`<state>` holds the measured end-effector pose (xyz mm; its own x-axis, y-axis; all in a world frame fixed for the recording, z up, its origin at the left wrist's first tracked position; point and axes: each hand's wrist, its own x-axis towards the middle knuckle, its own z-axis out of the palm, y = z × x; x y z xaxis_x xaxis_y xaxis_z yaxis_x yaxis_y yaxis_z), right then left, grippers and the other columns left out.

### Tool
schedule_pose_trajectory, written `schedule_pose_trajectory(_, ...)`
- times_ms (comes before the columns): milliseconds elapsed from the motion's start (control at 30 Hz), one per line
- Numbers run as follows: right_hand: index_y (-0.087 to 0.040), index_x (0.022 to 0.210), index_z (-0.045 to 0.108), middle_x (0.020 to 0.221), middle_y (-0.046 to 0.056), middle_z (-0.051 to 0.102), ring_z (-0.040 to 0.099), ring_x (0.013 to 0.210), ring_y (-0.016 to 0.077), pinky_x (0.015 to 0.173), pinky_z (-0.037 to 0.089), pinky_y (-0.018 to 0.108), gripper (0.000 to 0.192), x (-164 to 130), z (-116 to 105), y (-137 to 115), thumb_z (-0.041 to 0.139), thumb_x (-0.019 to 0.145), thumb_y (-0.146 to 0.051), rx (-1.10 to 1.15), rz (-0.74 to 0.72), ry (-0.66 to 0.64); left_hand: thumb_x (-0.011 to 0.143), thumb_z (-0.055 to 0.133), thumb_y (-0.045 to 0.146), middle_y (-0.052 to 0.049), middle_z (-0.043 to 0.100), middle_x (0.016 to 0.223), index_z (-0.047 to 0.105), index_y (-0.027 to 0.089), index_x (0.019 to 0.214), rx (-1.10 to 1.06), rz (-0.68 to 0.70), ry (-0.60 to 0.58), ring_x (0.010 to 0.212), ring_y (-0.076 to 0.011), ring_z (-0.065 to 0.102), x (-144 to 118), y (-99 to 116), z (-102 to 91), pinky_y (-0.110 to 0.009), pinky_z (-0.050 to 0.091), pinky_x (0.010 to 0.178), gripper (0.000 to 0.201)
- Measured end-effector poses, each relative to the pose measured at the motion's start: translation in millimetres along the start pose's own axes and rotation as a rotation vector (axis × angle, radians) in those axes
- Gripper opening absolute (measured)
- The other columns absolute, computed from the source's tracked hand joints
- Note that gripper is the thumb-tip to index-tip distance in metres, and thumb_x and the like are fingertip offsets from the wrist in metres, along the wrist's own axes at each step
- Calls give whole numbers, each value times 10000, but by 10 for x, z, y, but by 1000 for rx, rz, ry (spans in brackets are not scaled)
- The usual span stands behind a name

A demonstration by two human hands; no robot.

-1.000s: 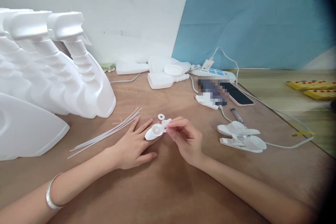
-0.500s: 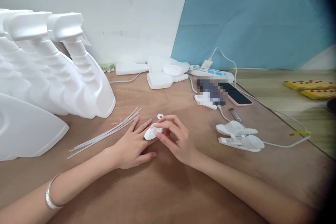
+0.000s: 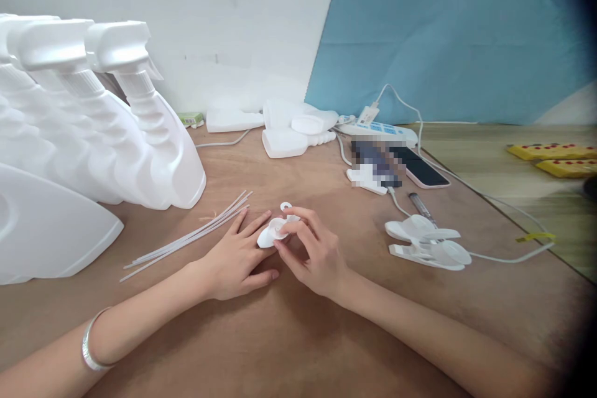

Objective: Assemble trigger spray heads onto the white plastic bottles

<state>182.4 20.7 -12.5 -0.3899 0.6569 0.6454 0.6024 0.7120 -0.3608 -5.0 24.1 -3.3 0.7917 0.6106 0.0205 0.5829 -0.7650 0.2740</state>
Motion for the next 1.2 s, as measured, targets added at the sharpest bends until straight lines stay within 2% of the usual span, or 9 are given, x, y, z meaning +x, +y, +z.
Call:
schedule_pose_trajectory(67, -203, 906, 494, 1101, 100, 534, 583, 932, 184, 746, 490, 303, 121, 0, -2, 4, 527, 791, -187, -4, -30, -4, 865, 386, 412, -53, 200, 1464, 337, 251, 1328, 8, 0, -1, 1358, -299, 74, -2, -2, 4, -594, 27, 1061, 492)
schedule_pose_trajectory(200, -202, 896, 530, 1139, 109, 512, 594, 769, 148, 690, 495, 298, 100, -8, 9, 19, 527, 798, -220, -74, -35, -14, 857, 412, 401, -54, 249, 1449, 357, 257, 1315, -8, 8, 24, 1355, -298, 98, -1, 3, 1, -593, 31, 1062, 483)
schedule_pose_trajectory(533, -194, 874, 527, 1102, 101, 531, 574, 711, 121, 667, 484, 275, 70, 5, 13, 23, 528, 805, -206, -120, -53, -4, 853, 408, 414, -76, 284, 1434, 377, 240, 1304, 18, 4, 1, 1353, -302, 104, 6, 1, 5, -597, 33, 1058, 484)
schedule_pose_trajectory(633, -199, 868, 512, 1012, 83, 581, 583, 747, 145, 667, 479, 279, 62, 14, 11, 16, 520, 806, -200, -94, -53, -13, 844, 432, 388, -82, 263, 1440, 403, 274, 1281, 20, 12, 20, 1349, -319, 106, 1, 9, -6, -615, 65, 1041, 452)
schedule_pose_trajectory(767, -202, 883, 496, 912, 63, 607, 582, 815, 178, 672, 474, 289, 93, 26, 5, 28, 523, 796, -184, -48, -40, -38, 800, 494, 352, -112, 185, 1454, 559, 256, 1088, 15, 46, 162, 1340, -363, 95, -24, 41, -46, -615, 110, 1023, 310)
schedule_pose_trajectory(867, -209, 891, 492, 922, 54, 603, 580, 827, 164, 701, 471, 283, 116, 32, -1, 50, 514, 792, -153, 45, -83, -67, 766, 500, 284, -152, 366, 1338, 544, 186, 919, -66, 94, 314, 1277, -314, 293, -38, 43, -43, -525, 238, 1018, 187)
schedule_pose_trajectory(967, -218, 876, 499, 885, 35, 611, 581, 772, 141, 674, 462, 261, 112, 22, 3, 65, 527, 782, -165, 127, -178, -82, 738, 488, 230, -125, 552, 1108, 435, 188, 926, -227, 123, 502, 1057, -223, 520, -38, 19, -8, -393, 397, 894, 199)
schedule_pose_trajectory(1033, -219, 872, 502, 871, 31, 615, 577, 737, 137, 646, 452, 256, 117, 5, 11, 69, 542, 769, -181, 145, -228, -75, 738, 481, 222, -89, 597, 997, 407, 192, 960, -267, 126, 584, 927, -191, 573, -33, 5, 9, -352, 418, 824, 235)
schedule_pose_trajectory(1200, -207, 898, 487, 867, 46, 615, 567, 716, 152, 635, 450, 271, 170, -20, 22, 65, 545, 739, -193, 130, -265, -84, 721, 509, 229, -64, 609, 950, 474, 186, 910, -183, 108, 510, 841, -179, 571, -24, 17, -4, -327, 412, 767, 198)
